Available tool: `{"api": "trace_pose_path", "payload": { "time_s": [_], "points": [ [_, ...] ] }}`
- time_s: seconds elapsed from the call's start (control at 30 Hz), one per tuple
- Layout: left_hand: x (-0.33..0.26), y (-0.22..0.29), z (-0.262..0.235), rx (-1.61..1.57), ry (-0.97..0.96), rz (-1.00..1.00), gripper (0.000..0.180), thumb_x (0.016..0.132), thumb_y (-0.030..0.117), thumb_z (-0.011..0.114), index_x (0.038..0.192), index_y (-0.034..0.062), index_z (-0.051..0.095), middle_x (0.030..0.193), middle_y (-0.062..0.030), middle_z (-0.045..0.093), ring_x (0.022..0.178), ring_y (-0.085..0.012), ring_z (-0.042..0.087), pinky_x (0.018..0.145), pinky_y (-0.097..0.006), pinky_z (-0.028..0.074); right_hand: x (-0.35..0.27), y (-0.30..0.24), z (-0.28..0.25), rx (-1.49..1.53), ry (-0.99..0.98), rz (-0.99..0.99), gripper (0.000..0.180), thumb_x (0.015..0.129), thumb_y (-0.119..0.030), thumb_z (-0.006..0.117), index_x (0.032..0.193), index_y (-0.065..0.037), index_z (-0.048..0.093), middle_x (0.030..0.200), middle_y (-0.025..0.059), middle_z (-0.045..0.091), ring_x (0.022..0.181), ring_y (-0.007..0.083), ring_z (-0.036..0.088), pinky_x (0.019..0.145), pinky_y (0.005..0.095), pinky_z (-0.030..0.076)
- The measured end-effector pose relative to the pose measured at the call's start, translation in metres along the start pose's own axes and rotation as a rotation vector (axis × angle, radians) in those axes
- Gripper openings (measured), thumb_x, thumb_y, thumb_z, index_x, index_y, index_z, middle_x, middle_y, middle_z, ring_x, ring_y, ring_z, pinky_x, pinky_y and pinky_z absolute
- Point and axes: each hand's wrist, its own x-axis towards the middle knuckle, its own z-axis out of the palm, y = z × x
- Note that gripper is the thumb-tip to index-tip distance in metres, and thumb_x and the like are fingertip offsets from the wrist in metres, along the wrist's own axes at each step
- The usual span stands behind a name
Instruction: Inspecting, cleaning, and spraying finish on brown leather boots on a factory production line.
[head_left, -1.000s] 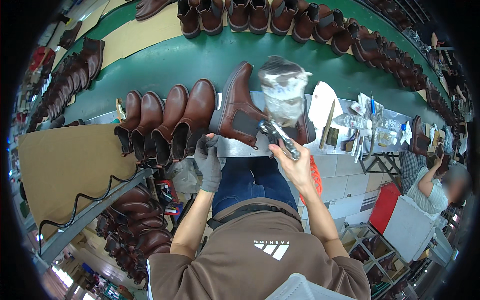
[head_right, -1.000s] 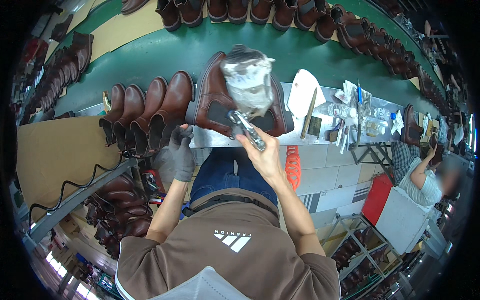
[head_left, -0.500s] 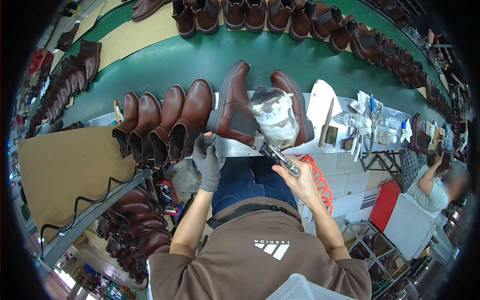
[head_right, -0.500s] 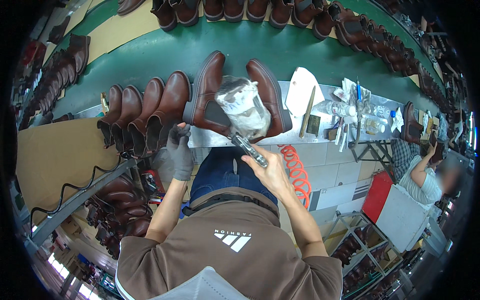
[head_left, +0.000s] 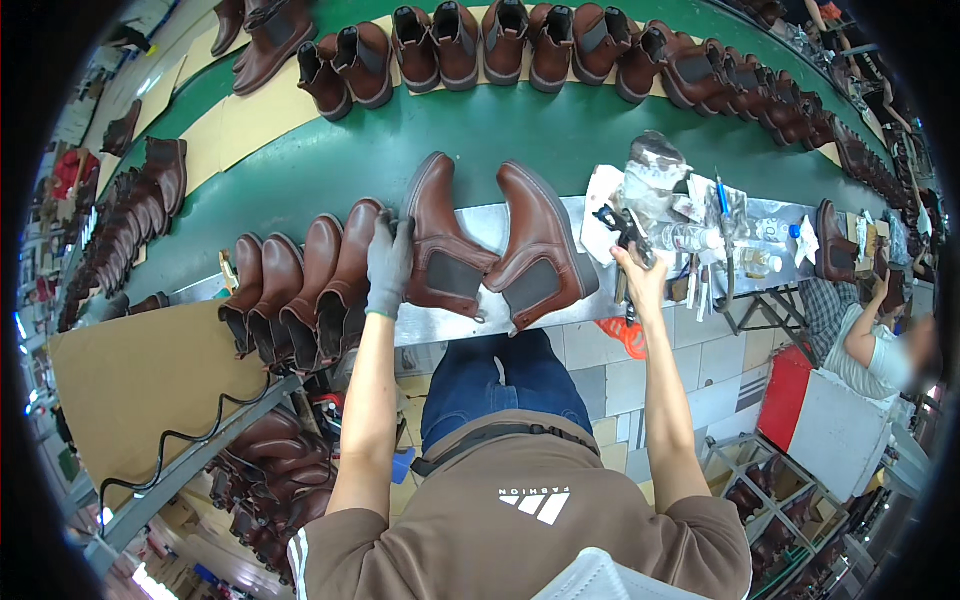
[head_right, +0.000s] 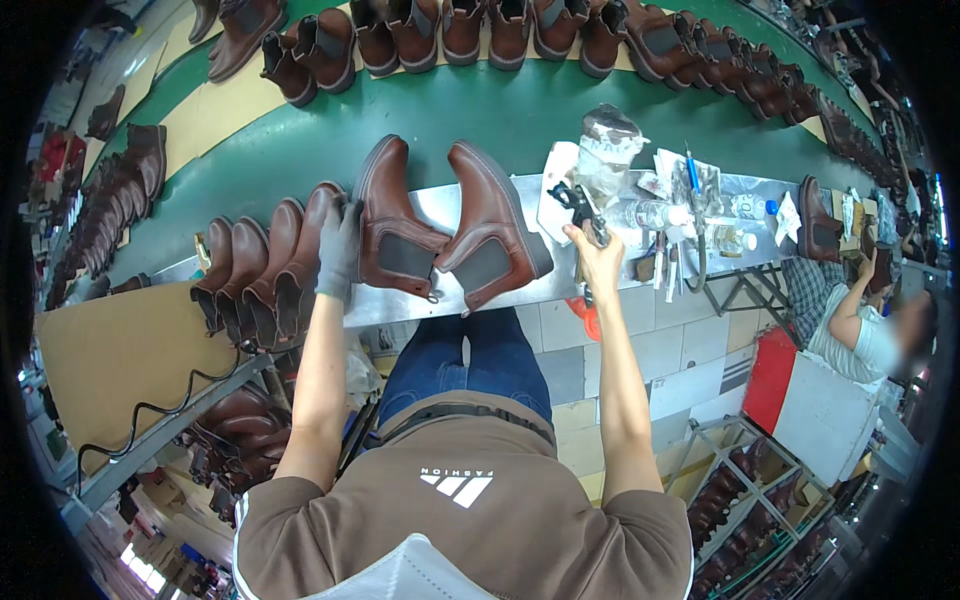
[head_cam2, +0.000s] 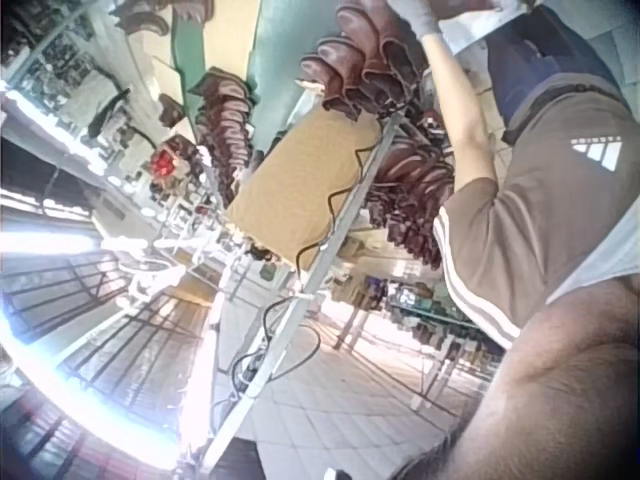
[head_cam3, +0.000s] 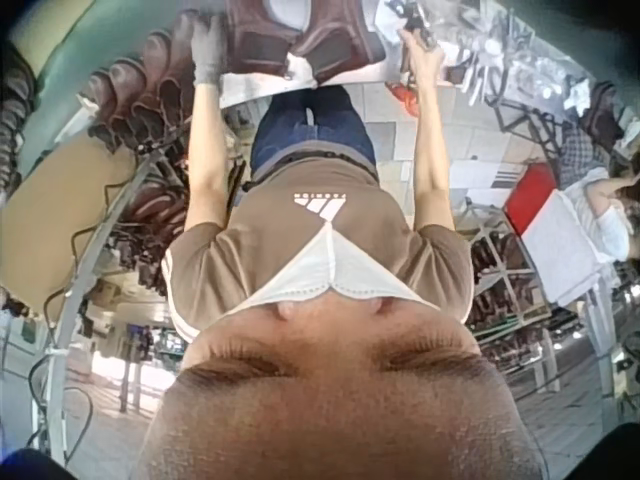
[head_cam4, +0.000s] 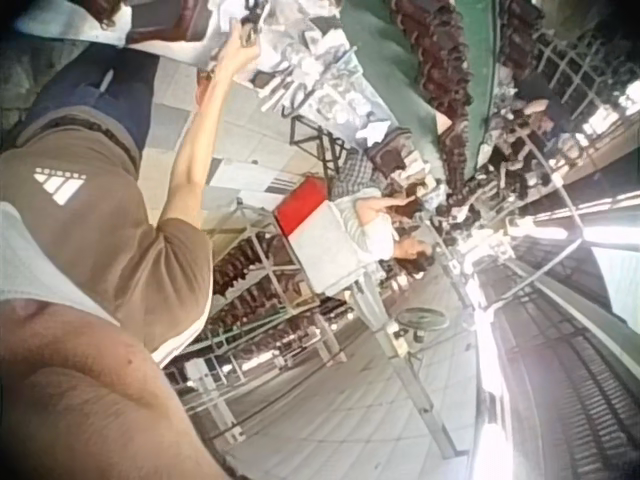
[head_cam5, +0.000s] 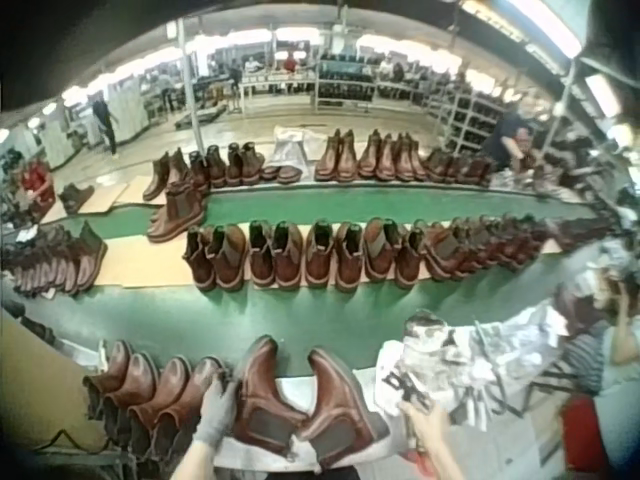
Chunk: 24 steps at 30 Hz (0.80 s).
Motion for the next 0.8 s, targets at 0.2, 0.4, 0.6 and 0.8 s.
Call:
{"api": "trace_pose_path", "payload": {
  "time_s": [0.2, 0.4, 0.6, 0.8],
  "points": [
    [0.031, -0.029, 0.009, -0.029, -0.142, -0.154, 0.07, 0.087, 0.048, 0.05, 0.129, -0.0062, 0.041, 0.116, -0.0272, 0.056, 0.11, -0.0378, 0.052, 0.095, -0.036, 0.038, -0.004, -0.008, 0.013, -0.093, 0.09, -0.125, 0.036, 0.073, -0.02, 0.078, 0.093, 0.003, 0.059, 0.085, 0.0073, 0.058, 0.079, 0.0181, 0.053, 0.071, 0.031, 0.043],
    [0.05, -0.046, 0.011, -0.314, -0.159, -0.196, 0.044, 0.093, 0.034, 0.044, 0.123, 0.002, 0.05, 0.124, -0.0228, 0.049, 0.119, -0.0333, 0.046, 0.098, -0.032, 0.036, -0.013, -0.093, 0.06, -0.266, -0.275, -0.412, 0.079, 0.074, -0.041, 0.073, 0.13, 0.003, 0.04, 0.126, 0.0265, 0.047, 0.113, 0.038, 0.05, 0.095, 0.0403, 0.041],
    [0.05, -0.025, 0.019, -0.519, -0.209, -0.205, 0.038, 0.093, 0.031, 0.042, 0.11, -0.0005, 0.055, 0.118, -0.0144, 0.055, 0.111, -0.0268, 0.051, 0.097, -0.035, 0.04, 0.036, -0.057, 0.073, 0.171, -0.657, 0.019, 0.064, 0.08, -0.024, 0.071, 0.13, 0.002, 0.041, 0.113, 0.0137, 0.06, 0.1, 0.0203, 0.06, 0.088, 0.0352, 0.047],
    [0.017, -0.009, 0.016, -1.247, -0.55, -0.356, 0.03, 0.094, 0.029, 0.045, 0.104, 0.0035, 0.057, 0.093, -0.0093, 0.061, 0.09, -0.0206, 0.058, 0.082, -0.037, 0.047, 0.033, -0.054, 0.052, 1.097, -0.719, 0.702, 0.04, 0.085, -0.03, 0.061, 0.114, -0.003, 0.053, 0.117, 0.0116, 0.056, 0.111, 0.0231, 0.053, 0.093, 0.0359, 0.043]
  ]
}}
